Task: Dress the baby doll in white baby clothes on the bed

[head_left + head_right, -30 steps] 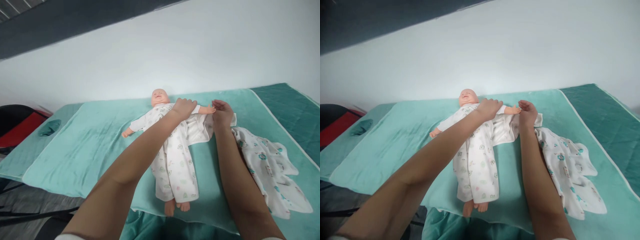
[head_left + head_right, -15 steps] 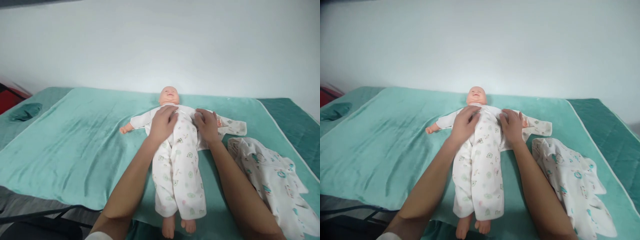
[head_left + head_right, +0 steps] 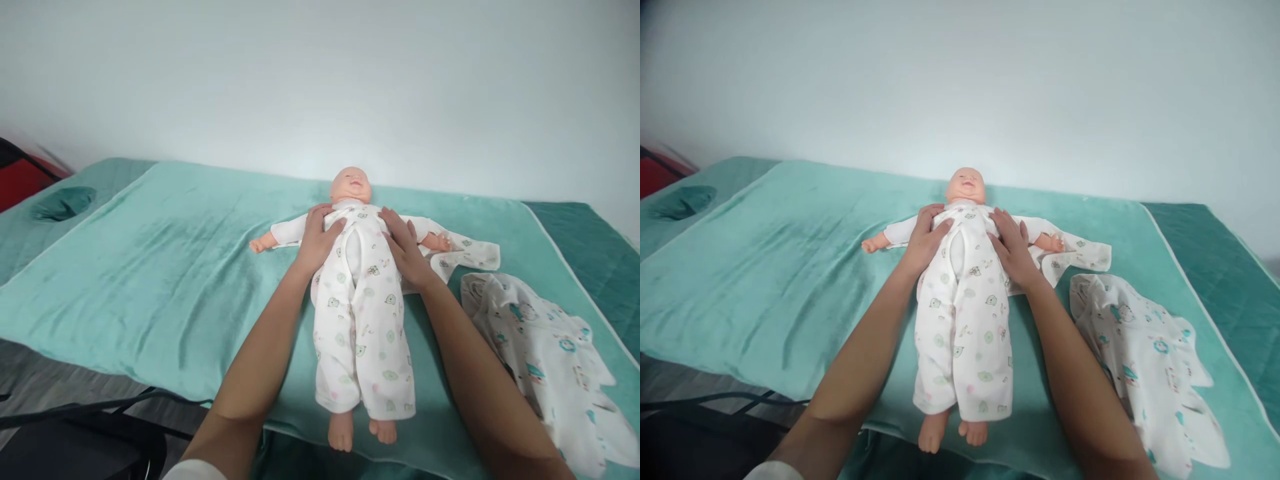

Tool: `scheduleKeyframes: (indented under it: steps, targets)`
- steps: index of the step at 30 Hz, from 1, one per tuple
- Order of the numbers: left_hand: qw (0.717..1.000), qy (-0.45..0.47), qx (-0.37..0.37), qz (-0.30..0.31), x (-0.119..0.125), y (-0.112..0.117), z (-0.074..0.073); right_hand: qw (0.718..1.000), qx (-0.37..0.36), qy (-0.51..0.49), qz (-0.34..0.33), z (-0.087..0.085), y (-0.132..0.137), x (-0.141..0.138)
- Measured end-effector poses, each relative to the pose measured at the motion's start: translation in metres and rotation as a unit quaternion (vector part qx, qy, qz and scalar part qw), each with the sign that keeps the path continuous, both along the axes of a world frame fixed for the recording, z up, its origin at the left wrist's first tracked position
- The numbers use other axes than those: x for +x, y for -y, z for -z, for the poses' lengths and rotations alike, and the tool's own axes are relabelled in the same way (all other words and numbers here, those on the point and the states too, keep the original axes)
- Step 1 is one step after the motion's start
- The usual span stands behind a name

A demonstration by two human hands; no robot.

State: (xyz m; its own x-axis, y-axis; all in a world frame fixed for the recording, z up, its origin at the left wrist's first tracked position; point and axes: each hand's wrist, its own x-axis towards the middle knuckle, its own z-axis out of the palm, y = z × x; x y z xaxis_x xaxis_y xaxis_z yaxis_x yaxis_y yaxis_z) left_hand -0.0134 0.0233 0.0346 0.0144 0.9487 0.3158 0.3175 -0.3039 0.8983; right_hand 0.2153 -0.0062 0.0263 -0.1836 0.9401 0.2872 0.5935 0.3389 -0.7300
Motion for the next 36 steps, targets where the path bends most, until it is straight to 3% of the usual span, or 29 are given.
scheduleKeyframes:
  steps: [3, 5, 9, 13, 16, 19, 22, 25, 31, 36]
  targets:
    - [0.999, -0.024, 0.024, 0.036, 0.001, 0.002, 0.001, 1.000, -0.023, -0.007, -0.005, -0.007, 0.002, -0.002]
    - [0.992, -0.071, 0.086, 0.052, 0.004, 0.006, -0.002, 0.999, -0.029, -0.011, -0.018, -0.011, 0.004, -0.005]
    - [0.947, -0.227, 0.220, 0.049, 0.013, 0.019, -0.012, 0.999, 0.015, -0.024, -0.039, -0.014, 0.008, -0.013]
    - [0.914, -0.327, 0.240, 0.014, 0.017, 0.024, -0.008, 0.996, 0.081, -0.021, -0.018, -0.012, 0.008, -0.018]
    - [0.905, -0.351, 0.240, 0.000, 0.016, 0.023, 0.000, 0.993, 0.121, -0.001, 0.016, -0.016, 0.013, -0.020]
    - [0.913, -0.352, 0.204, -0.029, 0.015, 0.025, 0.003, 0.989, 0.144, -0.025, 0.012, -0.021, 0.025, -0.016]
    - [0.920, -0.356, 0.156, -0.050, 0.014, 0.028, 0.003, 0.980, 0.133, -0.150, -0.020, -0.021, 0.041, -0.003]
    - [0.933, -0.331, 0.125, -0.060, 0.012, 0.031, 0.004, 0.968, 0.107, -0.225, -0.010, -0.013, 0.054, 0.011]
    - [0.984, -0.138, 0.070, -0.091, 0.004, 0.040, 0.017, 0.990, -0.028, -0.134, 0.019, 0.000, 0.071, 0.012]
    - [0.993, -0.065, 0.054, -0.079, -0.003, 0.066, 0.023, 0.996, -0.067, -0.056, 0.011, -0.003, 0.086, 0.010]
